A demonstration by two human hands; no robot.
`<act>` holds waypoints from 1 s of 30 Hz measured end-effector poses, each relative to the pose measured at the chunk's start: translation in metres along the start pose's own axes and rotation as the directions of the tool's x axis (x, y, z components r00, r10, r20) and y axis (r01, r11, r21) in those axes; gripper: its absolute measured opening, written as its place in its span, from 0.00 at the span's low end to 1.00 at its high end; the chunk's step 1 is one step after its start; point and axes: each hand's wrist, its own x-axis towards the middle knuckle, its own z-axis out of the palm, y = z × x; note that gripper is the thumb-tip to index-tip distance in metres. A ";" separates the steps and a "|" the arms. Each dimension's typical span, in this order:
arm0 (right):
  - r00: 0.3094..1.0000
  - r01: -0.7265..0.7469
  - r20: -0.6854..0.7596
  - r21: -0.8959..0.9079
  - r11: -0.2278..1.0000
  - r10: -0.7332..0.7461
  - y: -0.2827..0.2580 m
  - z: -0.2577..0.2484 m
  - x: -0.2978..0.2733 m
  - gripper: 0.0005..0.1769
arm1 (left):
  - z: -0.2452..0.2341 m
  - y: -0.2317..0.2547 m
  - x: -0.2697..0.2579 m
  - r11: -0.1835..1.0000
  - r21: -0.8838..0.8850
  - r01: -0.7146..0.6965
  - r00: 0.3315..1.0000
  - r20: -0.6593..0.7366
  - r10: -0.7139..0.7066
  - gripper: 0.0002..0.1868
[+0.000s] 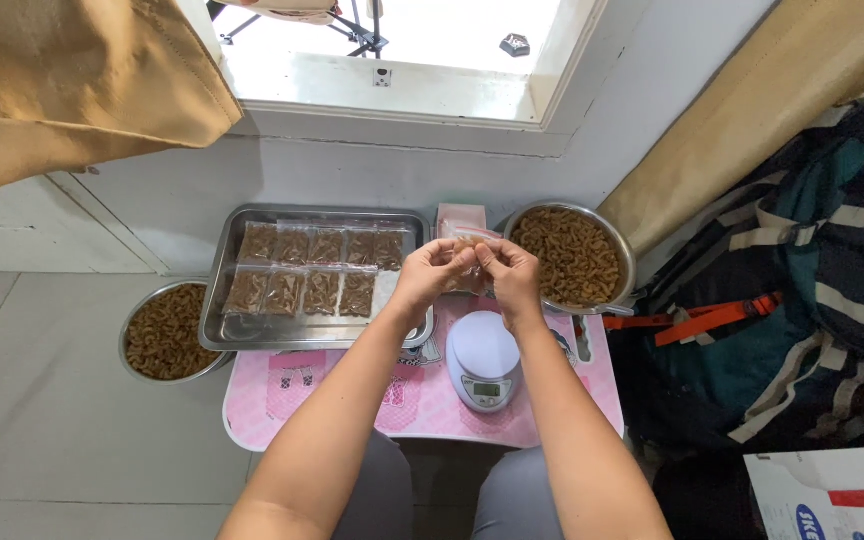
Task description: Scooping dry food into small plastic bags, weighing each bag on a digital scale, and arranging them on a metal tray.
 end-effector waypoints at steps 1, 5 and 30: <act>1.000 0.000 0.000 0.000 1.000 0.000 -0.004 0.001 -0.004 0.05 | -0.001 -0.002 0.001 1.000 0.000 0.000 1.000 0.000 0.000 0.22; 1.000 -0.022 0.010 -0.009 1.000 0.022 -0.016 0.006 -0.015 0.07 | -0.009 -0.017 0.016 1.000 0.011 -0.026 1.000 0.001 0.026 0.17; 0.969 -0.183 0.161 -0.061 0.981 0.190 -0.014 -0.005 -0.015 0.17 | -0.022 -0.016 0.017 0.999 -0.011 -0.039 0.999 0.017 0.039 0.38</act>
